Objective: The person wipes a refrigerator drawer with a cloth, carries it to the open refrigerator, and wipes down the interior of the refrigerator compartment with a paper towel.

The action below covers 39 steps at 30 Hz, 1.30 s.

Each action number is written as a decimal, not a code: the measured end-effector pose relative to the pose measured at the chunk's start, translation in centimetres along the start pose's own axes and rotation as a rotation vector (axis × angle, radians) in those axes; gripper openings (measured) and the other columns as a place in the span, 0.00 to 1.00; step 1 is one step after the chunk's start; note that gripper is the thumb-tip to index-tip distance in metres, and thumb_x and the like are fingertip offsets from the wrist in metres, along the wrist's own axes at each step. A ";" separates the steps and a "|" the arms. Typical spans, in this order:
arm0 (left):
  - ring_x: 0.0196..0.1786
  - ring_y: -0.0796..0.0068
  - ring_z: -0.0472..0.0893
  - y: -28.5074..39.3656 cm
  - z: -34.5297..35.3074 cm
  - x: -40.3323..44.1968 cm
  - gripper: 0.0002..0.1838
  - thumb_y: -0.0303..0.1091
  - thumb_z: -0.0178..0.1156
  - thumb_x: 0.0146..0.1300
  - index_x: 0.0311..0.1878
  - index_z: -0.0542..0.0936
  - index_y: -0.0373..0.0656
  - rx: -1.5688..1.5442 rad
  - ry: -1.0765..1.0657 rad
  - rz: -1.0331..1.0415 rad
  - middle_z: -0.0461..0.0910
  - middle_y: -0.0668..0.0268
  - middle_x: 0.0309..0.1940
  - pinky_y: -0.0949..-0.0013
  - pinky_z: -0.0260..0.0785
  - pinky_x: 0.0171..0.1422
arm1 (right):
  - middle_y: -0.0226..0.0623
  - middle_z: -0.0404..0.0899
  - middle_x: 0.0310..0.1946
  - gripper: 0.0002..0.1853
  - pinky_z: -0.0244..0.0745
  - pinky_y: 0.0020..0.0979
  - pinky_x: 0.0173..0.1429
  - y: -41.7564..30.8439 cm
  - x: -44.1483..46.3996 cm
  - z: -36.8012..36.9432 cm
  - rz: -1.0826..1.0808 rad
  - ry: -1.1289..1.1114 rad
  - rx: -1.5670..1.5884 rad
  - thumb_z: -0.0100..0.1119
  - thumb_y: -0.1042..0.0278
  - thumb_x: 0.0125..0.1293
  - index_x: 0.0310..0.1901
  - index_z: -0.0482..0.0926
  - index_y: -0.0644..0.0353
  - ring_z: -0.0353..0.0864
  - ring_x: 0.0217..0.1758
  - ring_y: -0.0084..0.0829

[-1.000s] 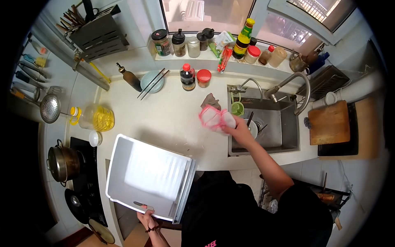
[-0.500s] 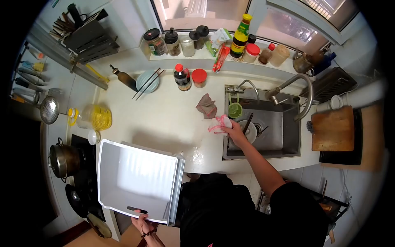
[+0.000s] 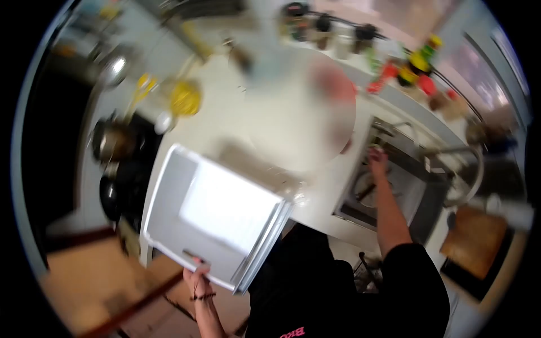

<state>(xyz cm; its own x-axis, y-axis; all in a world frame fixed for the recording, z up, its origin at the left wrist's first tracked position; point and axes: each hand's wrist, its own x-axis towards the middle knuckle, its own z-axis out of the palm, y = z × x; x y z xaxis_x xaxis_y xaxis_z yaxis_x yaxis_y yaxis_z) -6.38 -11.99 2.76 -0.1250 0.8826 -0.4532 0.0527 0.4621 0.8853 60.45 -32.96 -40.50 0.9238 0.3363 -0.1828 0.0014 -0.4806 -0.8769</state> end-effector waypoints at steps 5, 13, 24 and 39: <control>0.35 0.66 0.79 -0.6 -1.2 -1.8 0.22 0.12 0.56 0.42 0.45 0.76 0.37 -0.014 0.115 0.001 0.76 0.61 0.35 0.69 0.73 0.36 | 0.34 0.84 0.45 0.15 0.78 0.31 0.49 -7.8 -5.8 0.0 0.037 0.122 0.256 0.64 0.65 0.73 0.55 0.80 0.64 0.82 0.45 0.28; 0.30 0.69 0.80 -4.8 -6.7 -2.1 0.20 0.14 0.58 0.44 0.44 0.76 0.38 -0.217 0.234 0.069 0.78 0.63 0.34 0.71 0.73 0.28 | 0.44 0.74 0.66 0.36 0.80 0.51 0.63 -35.4 -31.8 10.7 0.320 -1.478 0.348 0.51 0.39 0.77 0.74 0.64 0.59 0.81 0.63 0.44; 0.31 0.64 0.83 -17.7 -26.5 -5.3 0.20 0.16 0.59 0.47 0.47 0.74 0.36 -0.410 0.587 0.286 0.80 0.61 0.37 0.67 0.78 0.26 | 0.45 0.65 0.72 0.46 0.78 0.35 0.61 -45.2 -56.6 27.1 -0.243 -1.492 0.096 0.68 0.61 0.70 0.80 0.48 0.51 0.72 0.70 0.36; 0.32 0.70 0.81 -29.4 -51.8 -17.8 0.17 0.24 0.63 0.47 0.43 0.77 0.39 -0.327 1.147 0.080 0.80 0.63 0.31 0.65 0.75 0.37 | 0.36 0.84 0.42 0.14 0.74 0.27 0.46 -43.7 -98.3 46.0 -0.753 -2.186 -0.503 0.71 0.71 0.66 0.49 0.78 0.63 0.80 0.41 0.23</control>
<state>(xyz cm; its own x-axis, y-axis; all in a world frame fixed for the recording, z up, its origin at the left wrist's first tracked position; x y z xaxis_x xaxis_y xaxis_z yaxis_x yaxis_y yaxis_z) -57.04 -45.80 -9.80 -0.9531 0.2391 -0.1854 -0.1333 0.2183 0.9667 -48.04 -7.77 -4.66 -0.8801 0.3484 -0.3226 0.3820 0.1160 -0.9168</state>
